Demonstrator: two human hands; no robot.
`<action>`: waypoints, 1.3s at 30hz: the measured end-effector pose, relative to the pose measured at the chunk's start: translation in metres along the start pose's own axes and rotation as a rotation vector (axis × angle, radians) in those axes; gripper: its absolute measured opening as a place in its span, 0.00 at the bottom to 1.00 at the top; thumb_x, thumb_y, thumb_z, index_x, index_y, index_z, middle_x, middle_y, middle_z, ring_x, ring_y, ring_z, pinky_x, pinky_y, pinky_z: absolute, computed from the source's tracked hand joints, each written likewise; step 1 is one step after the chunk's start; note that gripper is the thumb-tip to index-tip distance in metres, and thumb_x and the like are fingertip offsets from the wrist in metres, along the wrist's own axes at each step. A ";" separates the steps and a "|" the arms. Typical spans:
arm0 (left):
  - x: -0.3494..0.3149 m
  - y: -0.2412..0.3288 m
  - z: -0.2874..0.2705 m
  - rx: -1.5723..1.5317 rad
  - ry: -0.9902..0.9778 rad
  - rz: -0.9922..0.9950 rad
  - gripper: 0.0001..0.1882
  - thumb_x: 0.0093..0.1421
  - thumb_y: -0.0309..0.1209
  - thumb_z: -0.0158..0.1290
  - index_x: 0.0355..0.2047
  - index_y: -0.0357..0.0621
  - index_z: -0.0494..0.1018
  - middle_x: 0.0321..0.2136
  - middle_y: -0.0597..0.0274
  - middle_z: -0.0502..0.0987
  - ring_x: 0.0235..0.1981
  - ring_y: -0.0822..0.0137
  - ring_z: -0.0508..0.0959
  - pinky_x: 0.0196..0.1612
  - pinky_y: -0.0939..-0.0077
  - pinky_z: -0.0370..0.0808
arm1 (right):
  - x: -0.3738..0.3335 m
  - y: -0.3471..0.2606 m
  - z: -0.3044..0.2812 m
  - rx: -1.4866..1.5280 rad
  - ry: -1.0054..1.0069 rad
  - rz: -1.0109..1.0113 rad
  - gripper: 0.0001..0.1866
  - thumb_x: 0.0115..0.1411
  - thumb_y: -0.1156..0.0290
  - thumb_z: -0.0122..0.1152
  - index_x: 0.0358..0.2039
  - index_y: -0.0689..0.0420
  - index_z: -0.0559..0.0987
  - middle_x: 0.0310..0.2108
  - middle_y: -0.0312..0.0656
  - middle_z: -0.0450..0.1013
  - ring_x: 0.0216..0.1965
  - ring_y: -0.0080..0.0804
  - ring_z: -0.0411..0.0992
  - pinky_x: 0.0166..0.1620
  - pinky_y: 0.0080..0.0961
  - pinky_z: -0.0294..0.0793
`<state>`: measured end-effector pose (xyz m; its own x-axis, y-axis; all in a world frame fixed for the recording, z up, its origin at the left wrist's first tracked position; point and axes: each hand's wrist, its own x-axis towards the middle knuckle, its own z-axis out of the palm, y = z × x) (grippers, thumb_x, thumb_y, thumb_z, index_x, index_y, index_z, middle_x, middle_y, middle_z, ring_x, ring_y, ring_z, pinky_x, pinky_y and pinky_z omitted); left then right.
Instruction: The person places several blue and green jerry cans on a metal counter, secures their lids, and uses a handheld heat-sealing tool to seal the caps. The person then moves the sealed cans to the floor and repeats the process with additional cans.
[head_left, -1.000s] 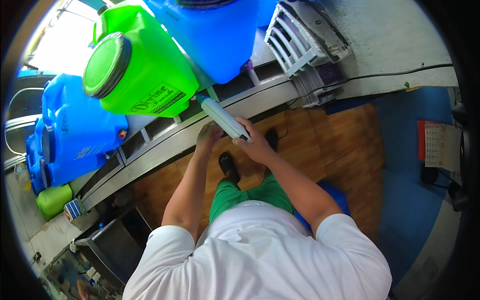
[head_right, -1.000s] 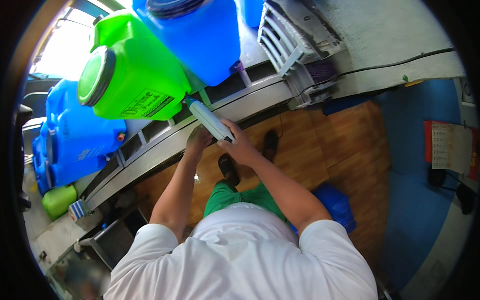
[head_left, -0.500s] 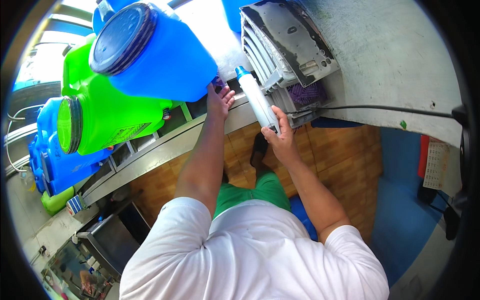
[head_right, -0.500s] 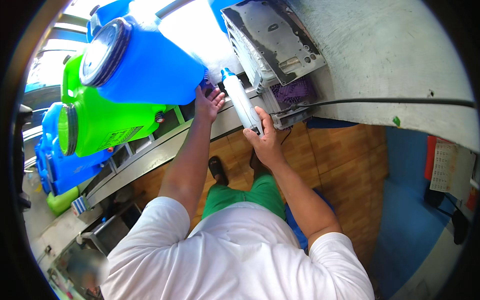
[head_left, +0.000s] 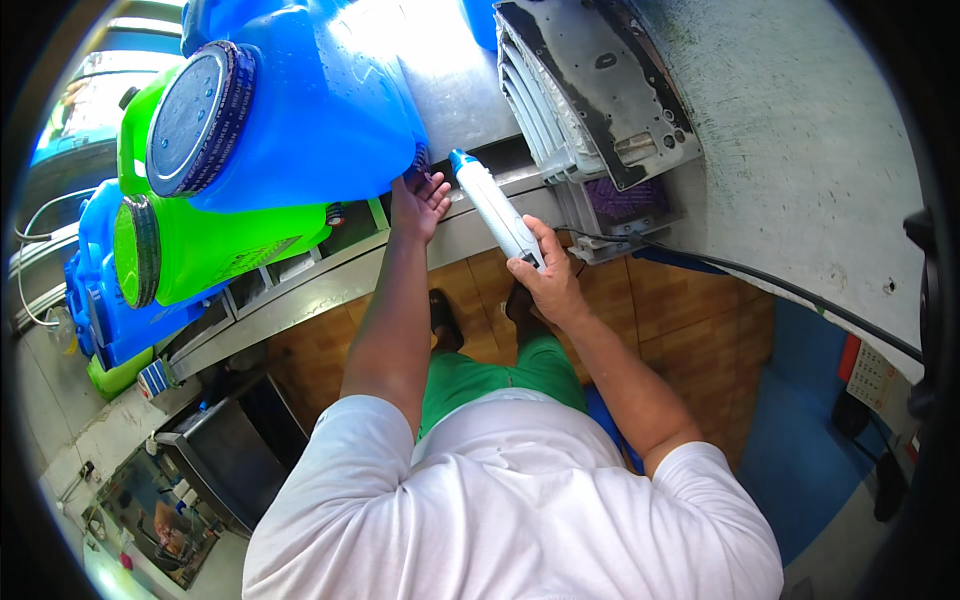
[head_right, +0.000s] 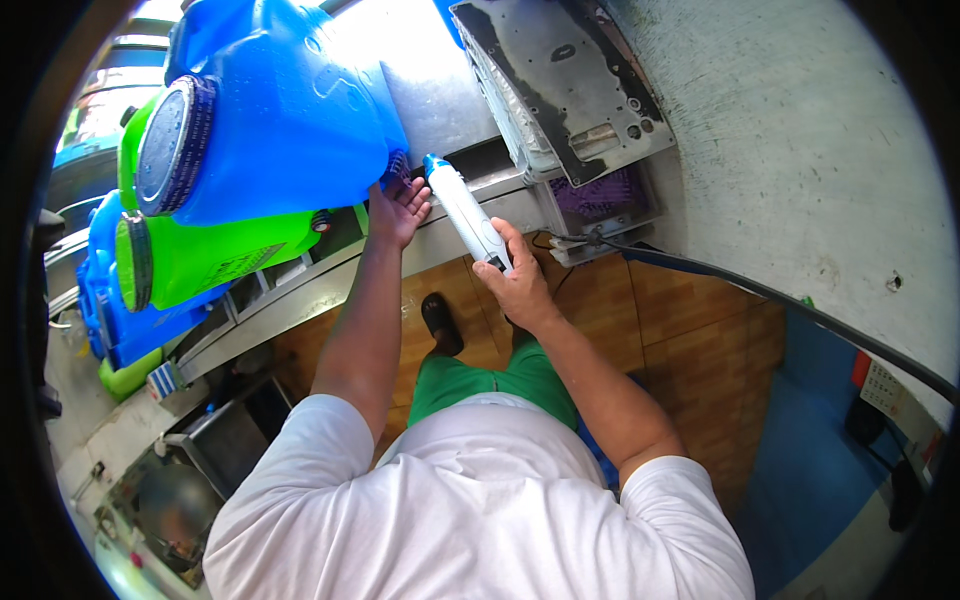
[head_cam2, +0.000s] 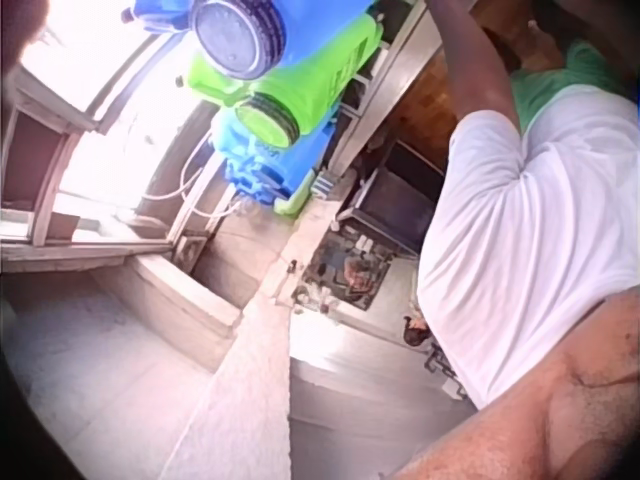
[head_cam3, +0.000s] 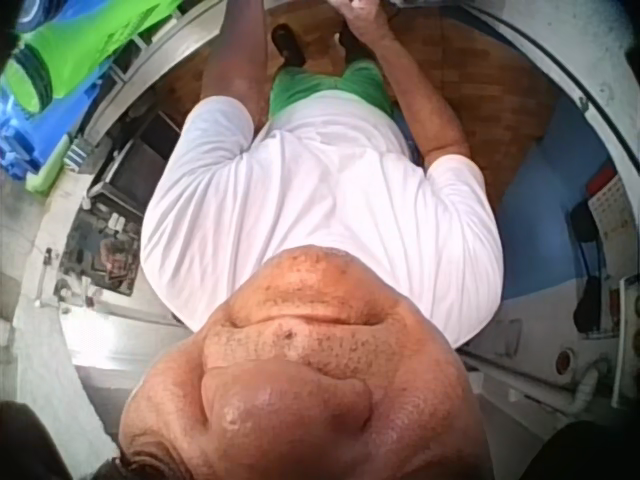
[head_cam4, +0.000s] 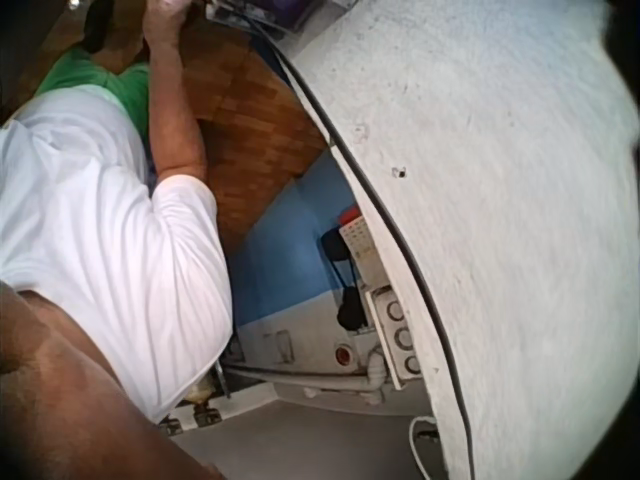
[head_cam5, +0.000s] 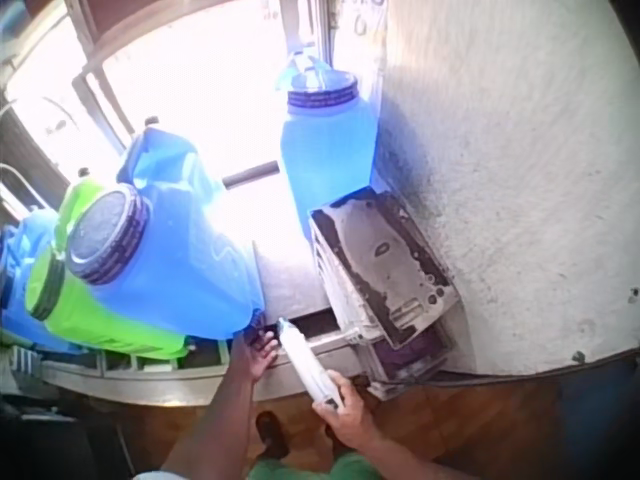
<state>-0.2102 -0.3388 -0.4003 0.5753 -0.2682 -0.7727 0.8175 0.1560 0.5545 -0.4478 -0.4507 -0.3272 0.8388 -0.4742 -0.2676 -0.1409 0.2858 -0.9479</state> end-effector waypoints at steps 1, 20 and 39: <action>0.002 0.002 0.002 -0.002 0.003 -0.027 0.41 0.61 0.69 0.39 0.57 0.46 0.64 0.50 0.52 0.76 0.51 0.53 0.74 0.58 0.53 0.63 | 0.001 -0.001 -0.001 -0.026 -0.010 -0.010 0.35 0.59 0.70 0.63 0.64 0.63 0.60 0.56 0.46 0.66 0.56 0.30 0.64 0.60 0.26 0.63; 0.013 0.000 0.015 -0.237 0.107 0.008 0.31 0.56 0.56 0.57 0.45 0.40 0.72 0.38 0.57 0.77 0.43 0.58 0.74 0.60 0.56 0.63 | -0.002 0.001 -0.004 -0.002 -0.012 0.007 0.35 0.59 0.69 0.63 0.64 0.62 0.61 0.56 0.48 0.66 0.57 0.31 0.65 0.60 0.27 0.62; 0.034 -0.003 0.019 -0.345 0.213 0.079 0.27 0.57 0.49 0.60 0.48 0.44 0.71 0.42 0.55 0.77 0.48 0.55 0.76 0.58 0.45 0.69 | 0.026 0.002 -0.005 0.078 -0.107 0.149 0.33 0.59 0.69 0.63 0.63 0.58 0.62 0.41 0.38 0.68 0.35 0.21 0.66 0.38 0.20 0.68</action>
<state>-0.1935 -0.3664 -0.4228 0.5999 -0.0453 -0.7988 0.7112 0.4876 0.5065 -0.4286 -0.4666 -0.3373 0.8634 -0.3317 -0.3802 -0.2299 0.4121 -0.8816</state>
